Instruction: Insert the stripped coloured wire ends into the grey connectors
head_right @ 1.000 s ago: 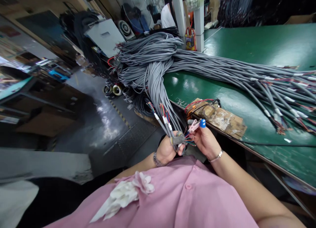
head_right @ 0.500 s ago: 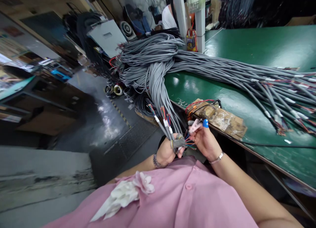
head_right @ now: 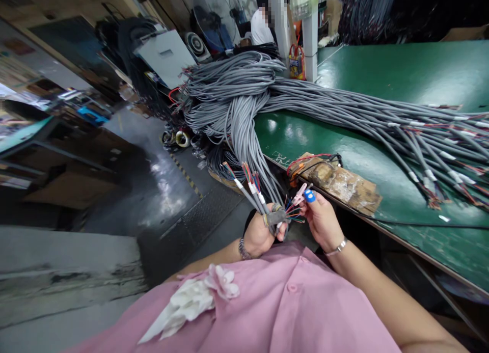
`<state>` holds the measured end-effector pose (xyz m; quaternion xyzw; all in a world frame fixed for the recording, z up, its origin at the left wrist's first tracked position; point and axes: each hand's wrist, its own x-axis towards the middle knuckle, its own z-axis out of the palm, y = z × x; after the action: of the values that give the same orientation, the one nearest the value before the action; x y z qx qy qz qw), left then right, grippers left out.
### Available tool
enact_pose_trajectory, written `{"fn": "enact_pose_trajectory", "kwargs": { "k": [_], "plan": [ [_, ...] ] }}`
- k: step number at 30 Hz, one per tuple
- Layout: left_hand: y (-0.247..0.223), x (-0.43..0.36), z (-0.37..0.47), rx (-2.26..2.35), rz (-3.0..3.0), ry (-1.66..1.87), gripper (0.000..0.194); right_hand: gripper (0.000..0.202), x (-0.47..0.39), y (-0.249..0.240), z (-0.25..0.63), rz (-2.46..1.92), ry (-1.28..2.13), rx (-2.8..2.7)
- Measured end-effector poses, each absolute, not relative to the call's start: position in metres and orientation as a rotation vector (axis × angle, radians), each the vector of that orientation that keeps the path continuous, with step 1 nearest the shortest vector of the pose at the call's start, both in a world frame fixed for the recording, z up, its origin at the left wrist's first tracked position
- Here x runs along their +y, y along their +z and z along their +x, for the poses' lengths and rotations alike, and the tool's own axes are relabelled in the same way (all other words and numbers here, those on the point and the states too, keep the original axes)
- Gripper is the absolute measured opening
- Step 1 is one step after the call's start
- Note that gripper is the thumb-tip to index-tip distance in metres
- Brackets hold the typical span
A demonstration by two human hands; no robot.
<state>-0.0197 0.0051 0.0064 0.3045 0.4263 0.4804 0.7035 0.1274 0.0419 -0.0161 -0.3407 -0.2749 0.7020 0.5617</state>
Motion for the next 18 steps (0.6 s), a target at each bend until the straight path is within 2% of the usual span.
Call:
{"fn": "enact_pose_trajectory", "kwargs": {
  "k": [4,8,11,18],
  "plan": [
    [0.006,0.005,-0.016,0.968,0.699,1.075,0.025,0.034,0.044,-0.022,0.126,-0.942,1.411,-0.736],
    [0.005,0.005,-0.015,0.984,0.677,1.078,0.025,0.047,0.047,-0.018,0.123,-0.851,1.649,-0.656],
    [0.004,0.005,-0.015,0.994,0.684,1.083,0.025,0.046,0.050,-0.012,0.120,-0.761,1.779,-0.516],
    [-0.001,0.004,-0.017,1.040,0.703,1.088,0.026,0.038,0.053,-0.013,0.116,-0.736,1.724,-0.410]
  ]
}}
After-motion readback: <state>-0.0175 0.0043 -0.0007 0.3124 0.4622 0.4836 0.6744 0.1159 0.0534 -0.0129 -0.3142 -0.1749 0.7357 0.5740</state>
